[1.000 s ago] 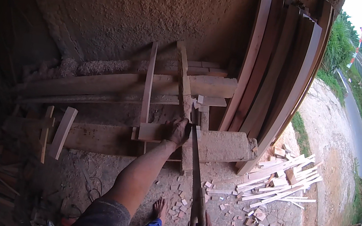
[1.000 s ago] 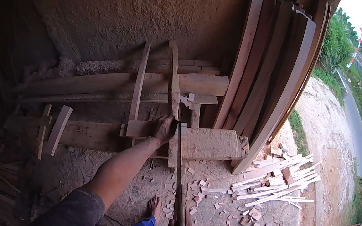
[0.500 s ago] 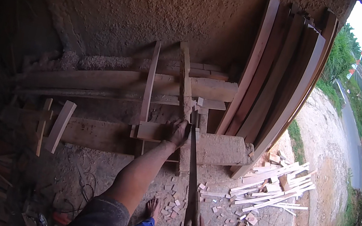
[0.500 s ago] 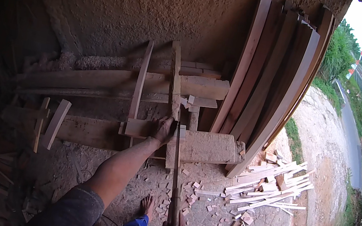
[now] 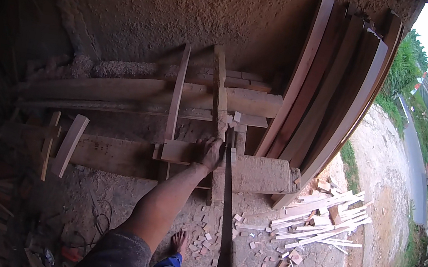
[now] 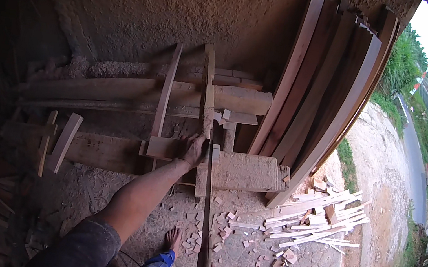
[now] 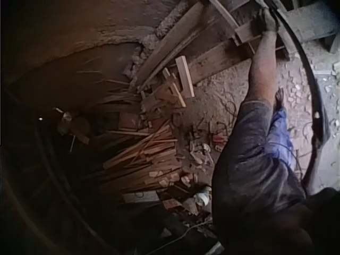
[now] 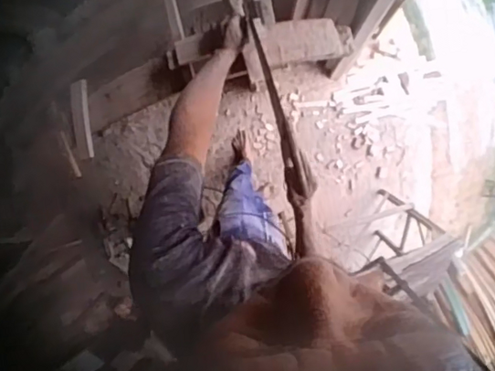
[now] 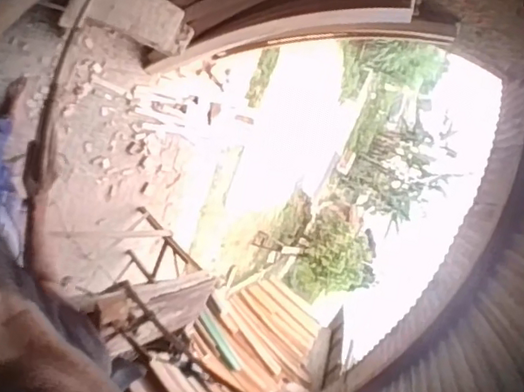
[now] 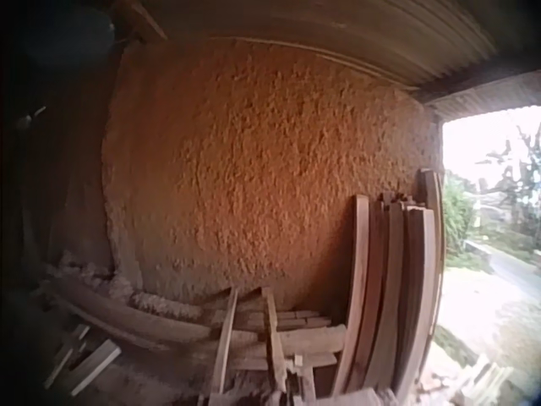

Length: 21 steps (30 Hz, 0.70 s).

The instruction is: The person uses a handsaw to cut a small wooden plank while holding it against a workbench by hand and with their foot.

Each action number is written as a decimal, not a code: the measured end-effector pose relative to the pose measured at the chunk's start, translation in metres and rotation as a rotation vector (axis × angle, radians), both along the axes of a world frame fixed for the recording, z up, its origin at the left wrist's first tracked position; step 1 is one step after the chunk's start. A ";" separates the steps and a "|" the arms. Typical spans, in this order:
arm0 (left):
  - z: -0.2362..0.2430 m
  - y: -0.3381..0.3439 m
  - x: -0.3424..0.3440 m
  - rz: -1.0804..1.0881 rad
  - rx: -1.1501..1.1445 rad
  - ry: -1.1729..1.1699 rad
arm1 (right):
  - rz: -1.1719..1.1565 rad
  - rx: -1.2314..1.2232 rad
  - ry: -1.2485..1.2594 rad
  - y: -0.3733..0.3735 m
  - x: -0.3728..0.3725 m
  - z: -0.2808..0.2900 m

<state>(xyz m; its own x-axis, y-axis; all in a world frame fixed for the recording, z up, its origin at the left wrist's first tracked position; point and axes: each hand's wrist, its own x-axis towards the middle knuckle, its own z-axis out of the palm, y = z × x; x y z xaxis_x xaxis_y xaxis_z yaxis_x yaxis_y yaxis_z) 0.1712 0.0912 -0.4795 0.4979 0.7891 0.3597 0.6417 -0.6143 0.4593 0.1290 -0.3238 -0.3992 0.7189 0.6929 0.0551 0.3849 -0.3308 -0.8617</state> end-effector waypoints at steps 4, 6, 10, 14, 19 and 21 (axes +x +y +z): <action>-0.006 0.006 -0.007 -0.034 0.015 -0.037 | 0.009 -0.004 -0.028 -0.001 -0.003 0.004; -0.004 0.004 -0.003 -0.027 -0.003 -0.004 | -0.015 0.058 -0.063 0.018 0.008 0.000; 0.002 -0.001 0.004 -0.031 -0.014 -0.036 | -0.020 0.235 -0.088 0.082 0.037 -0.015; -0.003 0.007 0.001 -0.024 0.030 -0.066 | -0.025 -0.306 0.061 -0.028 0.000 -0.047; -0.011 0.010 -0.011 -0.013 0.094 -0.073 | 0.018 0.077 -0.005 -0.018 -0.012 0.000; -0.012 0.006 -0.004 -0.009 0.009 -0.040 | -0.023 0.154 -0.186 0.052 0.022 -0.011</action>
